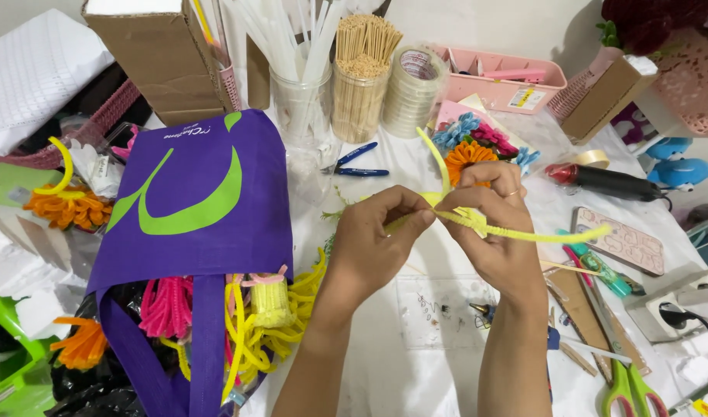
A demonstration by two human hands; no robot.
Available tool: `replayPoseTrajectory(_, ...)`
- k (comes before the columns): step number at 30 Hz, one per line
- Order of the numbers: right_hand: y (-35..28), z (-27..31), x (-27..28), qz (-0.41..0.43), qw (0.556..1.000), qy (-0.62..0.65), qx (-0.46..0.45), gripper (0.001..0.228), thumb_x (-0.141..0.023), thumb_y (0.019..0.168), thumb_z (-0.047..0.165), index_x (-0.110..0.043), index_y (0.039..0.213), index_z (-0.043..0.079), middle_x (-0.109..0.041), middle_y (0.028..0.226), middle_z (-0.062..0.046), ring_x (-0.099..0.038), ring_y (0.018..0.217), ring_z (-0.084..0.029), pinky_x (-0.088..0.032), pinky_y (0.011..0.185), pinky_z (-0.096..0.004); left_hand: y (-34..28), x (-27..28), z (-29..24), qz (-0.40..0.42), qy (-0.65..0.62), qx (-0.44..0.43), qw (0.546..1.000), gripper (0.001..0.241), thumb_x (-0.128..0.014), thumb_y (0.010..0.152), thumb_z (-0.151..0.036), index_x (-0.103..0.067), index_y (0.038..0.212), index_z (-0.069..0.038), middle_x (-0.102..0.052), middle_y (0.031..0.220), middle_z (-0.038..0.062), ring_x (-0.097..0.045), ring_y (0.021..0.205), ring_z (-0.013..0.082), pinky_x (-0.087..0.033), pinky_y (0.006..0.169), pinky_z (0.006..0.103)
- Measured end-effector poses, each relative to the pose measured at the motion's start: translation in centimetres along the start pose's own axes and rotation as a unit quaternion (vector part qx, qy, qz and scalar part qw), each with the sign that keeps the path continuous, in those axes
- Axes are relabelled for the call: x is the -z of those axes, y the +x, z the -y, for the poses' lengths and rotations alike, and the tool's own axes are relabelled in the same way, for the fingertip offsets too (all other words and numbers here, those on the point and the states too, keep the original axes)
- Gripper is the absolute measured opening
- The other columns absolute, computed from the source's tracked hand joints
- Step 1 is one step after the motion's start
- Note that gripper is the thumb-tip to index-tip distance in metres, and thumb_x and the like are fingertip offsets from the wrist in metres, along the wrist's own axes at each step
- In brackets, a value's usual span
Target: The person handles a bundle of yellow pipe cleaners, separating them and twisting individual strands together by hand. They work at a table cluttered with various craft supplies, including artificial flowers, scissors, and a hot glue gun.
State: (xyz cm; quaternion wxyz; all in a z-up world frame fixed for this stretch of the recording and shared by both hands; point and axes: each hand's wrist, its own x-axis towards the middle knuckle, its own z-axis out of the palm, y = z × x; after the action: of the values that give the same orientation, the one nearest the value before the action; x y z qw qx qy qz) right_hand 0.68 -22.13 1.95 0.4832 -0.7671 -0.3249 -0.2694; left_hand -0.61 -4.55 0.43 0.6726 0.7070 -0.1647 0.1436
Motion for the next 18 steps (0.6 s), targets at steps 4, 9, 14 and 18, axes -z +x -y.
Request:
replayPoseTrajectory(4,-0.3,-0.6,-0.8,-0.046,0.999,-0.03,-0.005,0.004,-0.074,0.097,0.012,-0.076,0.098,0.009,-0.049,0.095,-0.008,-0.046,0.095,-0.022,-0.043,0.096,-0.035,0.3,0.2,0.0,0.003,-0.053,0.035,0.998,0.009,-0.068,0.093,-0.016,-0.072,0.09,-0.009,-0.065,0.072,0.003,-0.059,0.069,0.0113,-0.052,0.066,0.0276)
replayPoseTrajectory(9,-0.7,-2.9,-0.7,-0.084,0.945,0.24,-0.204,0.015,-0.064,0.1,0.015,-0.065,0.098,-0.001,-0.054,0.075,-0.006,-0.052,0.071,-0.012,-0.047,0.068,-0.025,0.6,0.6,-1.3,-0.068,0.111,-0.169,0.977,0.004,-0.069,0.096,-0.013,-0.071,0.093,-0.012,-0.064,0.078,0.003,-0.066,0.075,0.0194,-0.054,0.072,0.0312)
replayPoseTrajectory(14,-1.8,-5.0,0.1,0.013,0.9,0.372,-0.228,0.042,-0.066,0.094,0.031,-0.065,0.095,-0.011,-0.055,0.066,-0.013,-0.053,0.064,-0.016,-0.047,0.064,-0.029,0.9,1.1,-1.5,-0.059,0.239,-0.298,0.922,0.007,-0.071,0.095,-0.008,-0.073,0.095,-0.014,-0.065,0.083,-0.001,-0.065,0.081,0.0192,-0.054,0.079,0.0314)
replayPoseTrajectory(18,-2.0,-5.5,0.4,0.019,0.916,0.307,-0.259,0.022,-0.076,0.082,0.005,-0.067,0.094,-0.01,-0.061,0.072,-0.01,-0.061,0.065,-0.014,-0.053,0.068,-0.029,1.0,1.0,-1.0,-0.044,0.256,-0.324,0.91,0.008,-0.071,0.094,-0.005,-0.072,0.094,-0.012,-0.064,0.086,0.001,-0.065,0.082,0.0216,-0.054,0.08,0.034)
